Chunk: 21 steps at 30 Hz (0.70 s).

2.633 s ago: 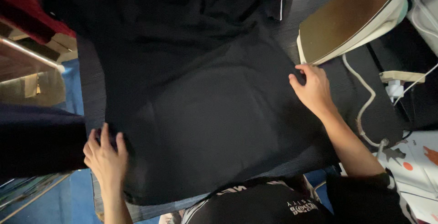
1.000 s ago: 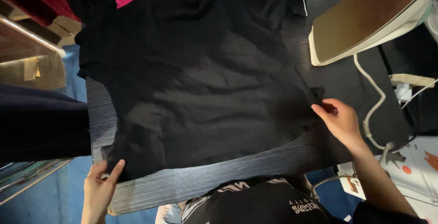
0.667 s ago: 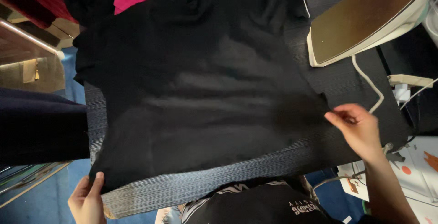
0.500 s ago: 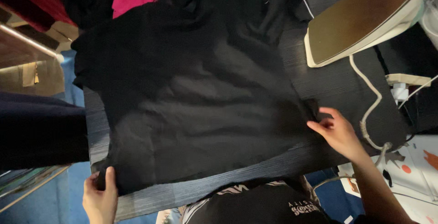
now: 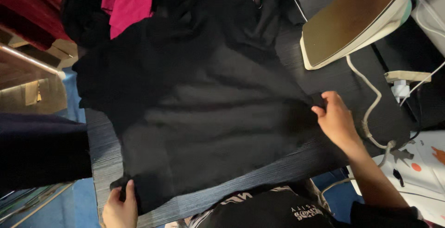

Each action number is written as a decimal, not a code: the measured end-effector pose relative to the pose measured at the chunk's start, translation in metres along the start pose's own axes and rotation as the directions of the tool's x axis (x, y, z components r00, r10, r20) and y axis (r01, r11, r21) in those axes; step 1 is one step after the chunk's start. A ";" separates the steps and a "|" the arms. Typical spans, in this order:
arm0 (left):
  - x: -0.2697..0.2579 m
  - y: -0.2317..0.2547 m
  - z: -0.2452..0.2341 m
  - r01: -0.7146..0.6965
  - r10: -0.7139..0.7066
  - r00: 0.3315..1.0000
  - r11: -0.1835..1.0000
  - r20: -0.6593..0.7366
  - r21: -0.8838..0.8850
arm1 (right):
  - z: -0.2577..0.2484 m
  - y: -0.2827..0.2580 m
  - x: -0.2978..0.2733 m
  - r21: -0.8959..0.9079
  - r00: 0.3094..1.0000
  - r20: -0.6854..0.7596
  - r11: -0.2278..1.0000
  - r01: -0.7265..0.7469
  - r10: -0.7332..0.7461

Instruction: The person irons a black jacket on a dark table. They first smooth the garment by hand, then use a teal and white iron to press the sleeves and body sections. The person adjusts the jacket's position multiple times to ensure even coverage.

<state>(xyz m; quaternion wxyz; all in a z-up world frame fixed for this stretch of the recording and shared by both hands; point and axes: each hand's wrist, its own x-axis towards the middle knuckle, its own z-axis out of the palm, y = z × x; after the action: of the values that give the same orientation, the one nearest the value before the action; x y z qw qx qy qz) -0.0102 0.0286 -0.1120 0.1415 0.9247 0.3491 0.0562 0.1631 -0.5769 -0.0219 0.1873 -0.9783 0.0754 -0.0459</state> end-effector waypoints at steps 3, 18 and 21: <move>-0.031 0.036 -0.020 0.128 -0.124 0.982 0.992 -0.139 0.017 | -0.016 -0.028 -0.014 -0.186 0.992 -0.080 0.979 0.082 -0.098; -0.036 0.125 -0.021 -0.491 0.491 0.871 0.871 -0.018 0.020 | 0.046 -0.039 -0.017 -0.058 0.864 -0.035 0.864 0.500 -0.502; -0.027 0.110 -0.023 -0.485 0.487 0.872 0.873 -0.048 0.048 | 0.049 -0.034 -0.015 -0.059 0.865 -0.021 0.864 0.500 -0.502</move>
<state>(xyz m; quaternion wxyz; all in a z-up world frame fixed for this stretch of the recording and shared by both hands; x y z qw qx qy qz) 0.0344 -0.0625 -0.0576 0.0966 0.9829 0.1105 0.1109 0.1582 -0.5250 -0.0555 0.1424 -0.9679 -0.1766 -0.1081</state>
